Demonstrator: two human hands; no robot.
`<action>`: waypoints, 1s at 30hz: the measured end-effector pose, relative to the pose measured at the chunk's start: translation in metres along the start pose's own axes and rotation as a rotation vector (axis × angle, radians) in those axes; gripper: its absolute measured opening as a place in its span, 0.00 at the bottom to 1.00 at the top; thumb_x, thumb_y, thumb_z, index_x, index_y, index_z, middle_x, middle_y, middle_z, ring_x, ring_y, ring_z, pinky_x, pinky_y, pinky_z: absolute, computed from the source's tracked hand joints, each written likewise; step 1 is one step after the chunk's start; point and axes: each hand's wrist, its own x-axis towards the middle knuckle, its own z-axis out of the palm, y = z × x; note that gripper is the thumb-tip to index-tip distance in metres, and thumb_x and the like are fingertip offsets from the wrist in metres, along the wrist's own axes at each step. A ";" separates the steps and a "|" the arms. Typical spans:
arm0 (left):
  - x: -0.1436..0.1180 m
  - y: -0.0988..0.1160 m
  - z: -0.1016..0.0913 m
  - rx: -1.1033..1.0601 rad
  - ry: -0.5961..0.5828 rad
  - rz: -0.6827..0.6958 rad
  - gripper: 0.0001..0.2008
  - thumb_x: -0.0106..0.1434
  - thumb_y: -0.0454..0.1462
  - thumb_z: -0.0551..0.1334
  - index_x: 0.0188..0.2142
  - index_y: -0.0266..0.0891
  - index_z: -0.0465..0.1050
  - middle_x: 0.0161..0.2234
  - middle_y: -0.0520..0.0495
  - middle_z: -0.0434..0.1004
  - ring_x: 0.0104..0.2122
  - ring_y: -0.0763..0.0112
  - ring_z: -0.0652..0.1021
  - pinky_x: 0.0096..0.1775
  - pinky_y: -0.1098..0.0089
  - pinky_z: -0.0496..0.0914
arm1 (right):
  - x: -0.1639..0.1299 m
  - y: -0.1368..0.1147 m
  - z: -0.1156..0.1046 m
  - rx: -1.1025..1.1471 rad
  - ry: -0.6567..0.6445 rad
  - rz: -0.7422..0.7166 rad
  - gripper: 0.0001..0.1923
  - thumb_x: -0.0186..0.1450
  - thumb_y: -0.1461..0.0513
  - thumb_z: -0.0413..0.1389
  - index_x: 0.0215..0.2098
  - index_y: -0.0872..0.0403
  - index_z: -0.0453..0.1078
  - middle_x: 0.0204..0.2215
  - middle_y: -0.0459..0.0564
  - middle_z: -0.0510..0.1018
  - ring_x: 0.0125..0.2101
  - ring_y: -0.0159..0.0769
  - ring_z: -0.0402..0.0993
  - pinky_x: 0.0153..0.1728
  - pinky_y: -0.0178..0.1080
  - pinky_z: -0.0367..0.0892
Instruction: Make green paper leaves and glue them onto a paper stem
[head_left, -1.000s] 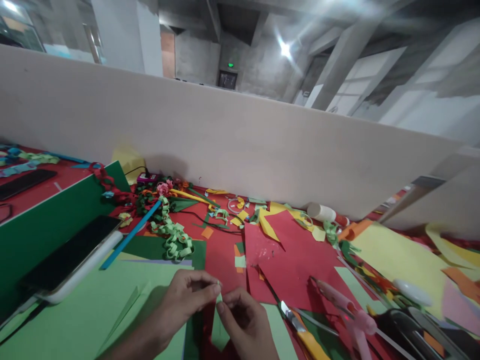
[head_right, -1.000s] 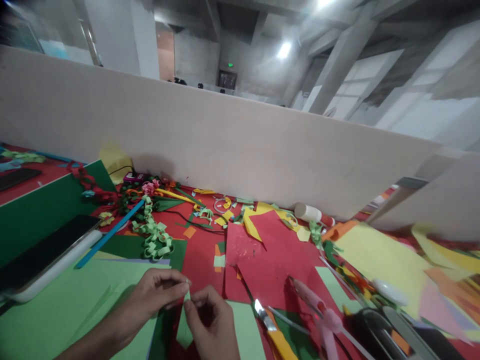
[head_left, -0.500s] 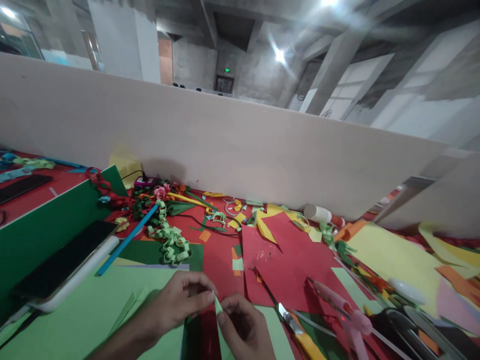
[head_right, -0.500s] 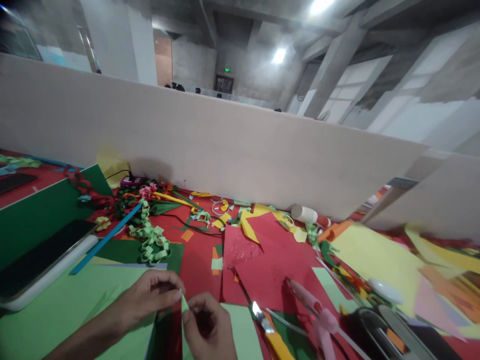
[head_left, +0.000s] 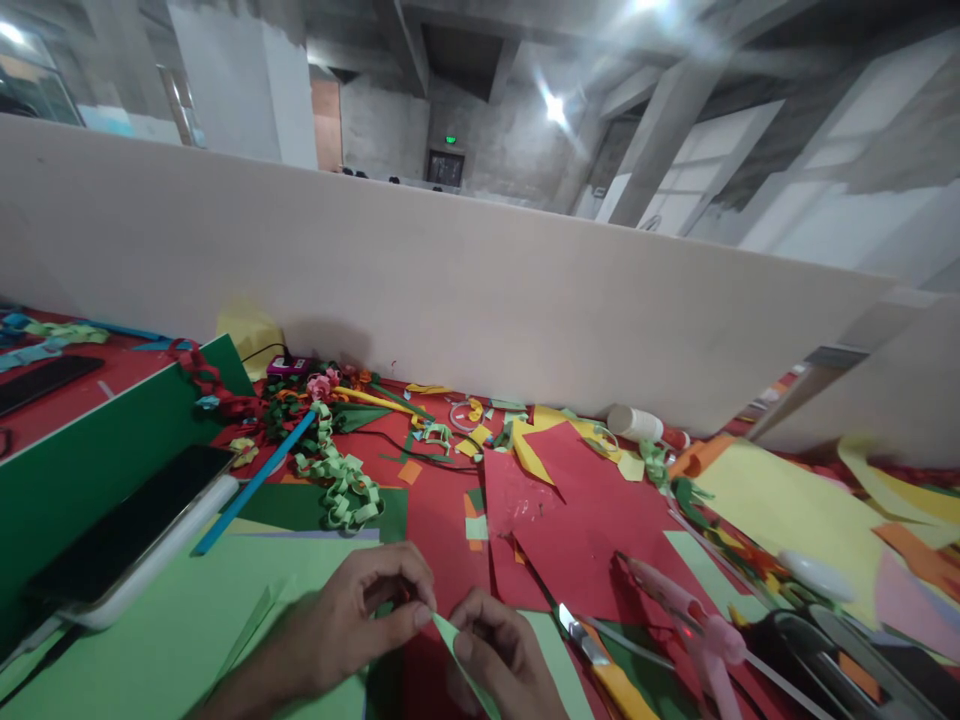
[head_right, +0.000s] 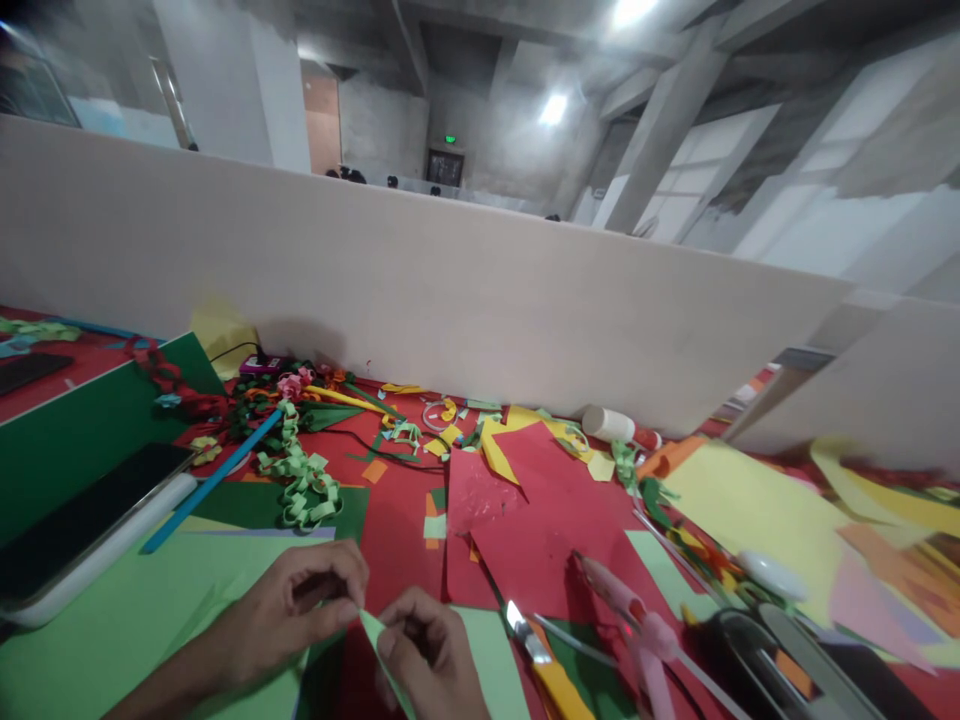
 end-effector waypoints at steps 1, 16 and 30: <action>-0.001 -0.001 0.001 -0.012 -0.001 0.005 0.12 0.67 0.45 0.67 0.36 0.38 0.76 0.34 0.49 0.72 0.36 0.67 0.73 0.40 0.69 0.67 | -0.001 0.000 0.000 0.012 0.000 0.006 0.26 0.61 0.39 0.64 0.31 0.50 0.64 0.15 0.34 0.61 0.16 0.25 0.53 0.21 0.32 0.49; -0.005 0.005 -0.004 0.260 0.036 -0.076 0.03 0.61 0.35 0.66 0.34 0.39 0.80 0.32 0.49 0.79 0.34 0.65 0.76 0.38 0.70 0.67 | -0.007 -0.017 -0.001 -0.224 0.077 0.001 0.20 0.64 0.44 0.62 0.32 0.52 0.72 0.22 0.40 0.66 0.23 0.29 0.61 0.27 0.32 0.59; -0.005 -0.018 0.006 0.069 0.084 -0.160 0.13 0.64 0.45 0.67 0.40 0.37 0.79 0.36 0.46 0.79 0.37 0.62 0.78 0.41 0.67 0.70 | -0.003 -0.018 0.005 -0.615 0.178 -0.123 0.15 0.69 0.53 0.57 0.30 0.54 0.75 0.24 0.44 0.73 0.28 0.33 0.65 0.30 0.33 0.59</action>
